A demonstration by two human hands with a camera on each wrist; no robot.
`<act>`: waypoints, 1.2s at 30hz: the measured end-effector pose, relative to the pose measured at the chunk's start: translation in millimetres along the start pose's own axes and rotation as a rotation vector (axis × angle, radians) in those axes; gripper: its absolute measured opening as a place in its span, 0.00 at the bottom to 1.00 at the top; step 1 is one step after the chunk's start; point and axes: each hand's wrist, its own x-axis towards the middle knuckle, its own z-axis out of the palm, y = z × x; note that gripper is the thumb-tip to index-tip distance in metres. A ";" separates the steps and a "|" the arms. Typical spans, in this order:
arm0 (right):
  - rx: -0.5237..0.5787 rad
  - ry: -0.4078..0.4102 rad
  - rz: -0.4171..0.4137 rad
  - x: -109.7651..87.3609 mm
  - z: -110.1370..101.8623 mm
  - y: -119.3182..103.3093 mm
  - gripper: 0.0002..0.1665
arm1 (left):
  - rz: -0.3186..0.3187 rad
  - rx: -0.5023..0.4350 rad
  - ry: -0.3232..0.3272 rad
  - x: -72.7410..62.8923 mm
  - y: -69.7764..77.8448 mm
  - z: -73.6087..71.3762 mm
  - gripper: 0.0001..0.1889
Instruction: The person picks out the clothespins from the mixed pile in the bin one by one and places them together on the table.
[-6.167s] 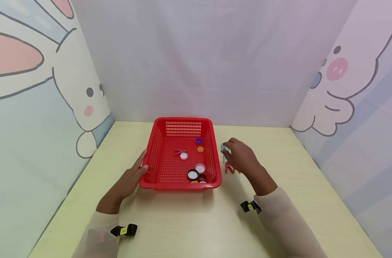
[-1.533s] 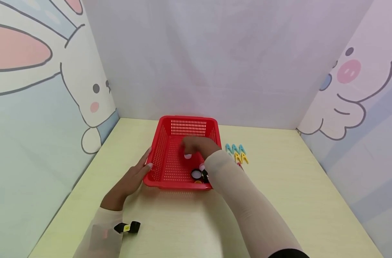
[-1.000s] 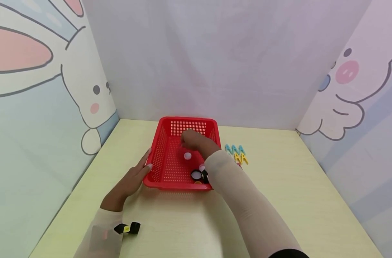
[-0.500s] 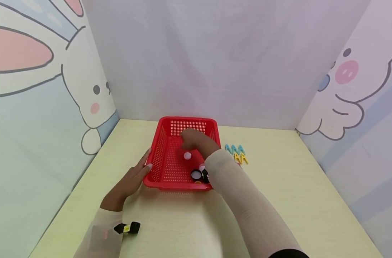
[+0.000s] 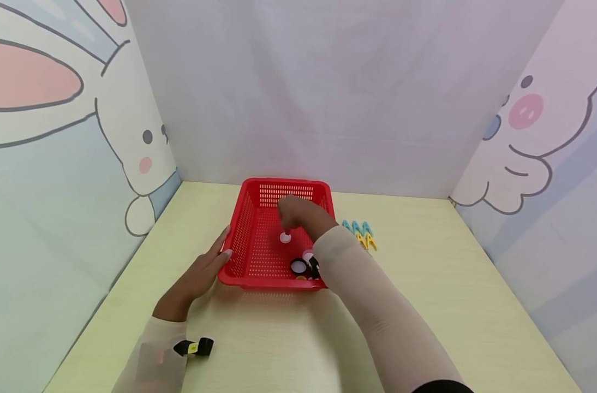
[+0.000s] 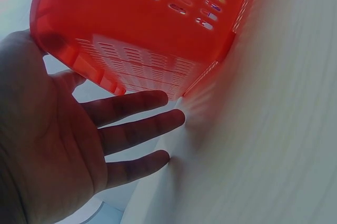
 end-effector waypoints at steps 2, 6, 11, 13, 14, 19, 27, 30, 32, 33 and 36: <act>-0.022 0.008 0.005 -1.9 -1.0 -2.3 0.27 | 0.003 -0.003 0.000 0.1 0.1 0.2 0.40; -0.042 0.021 0.003 -4.9 -2.7 -5.3 0.19 | 0.004 -0.001 0.001 -0.1 0.3 0.5 0.40; -0.052 0.050 -0.011 -8.3 -5.0 -5.2 0.19 | 0.007 0.008 0.000 0.3 0.2 0.6 0.40; -0.050 0.061 -0.011 -9.5 -5.7 -4.5 0.22 | 0.007 0.008 0.002 0.3 0.0 0.7 0.39; -0.051 0.067 -0.011 -10.1 -6.0 -4.1 0.24 | 0.007 0.008 0.003 0.3 -0.2 0.8 0.39; -0.061 0.082 -0.034 -14.6 -6.8 -2.1 0.20 | 0.006 0.015 0.002 0.7 -0.7 1.3 0.39; -0.044 0.061 -0.072 -26.9 -13.2 1.4 0.08 | 0.001 0.032 0.010 0.4 -0.2 1.7 0.39; -0.037 0.054 -0.082 -32.4 -17.2 4.2 0.12 | 0.003 0.032 0.010 0.7 0.0 1.6 0.39; -0.037 0.049 -0.093 -35.4 -19.5 6.0 0.14 | 0.003 0.031 0.009 0.9 0.0 1.5 0.39; -0.047 0.051 -0.110 -37.2 -21.0 6.7 0.14 | 0.002 0.031 0.010 0.9 0.0 1.4 0.39; -0.095 0.111 -0.153 -43.0 -24.5 7.8 0.07 | -0.001 0.027 0.010 0.9 -1.0 1.3 0.40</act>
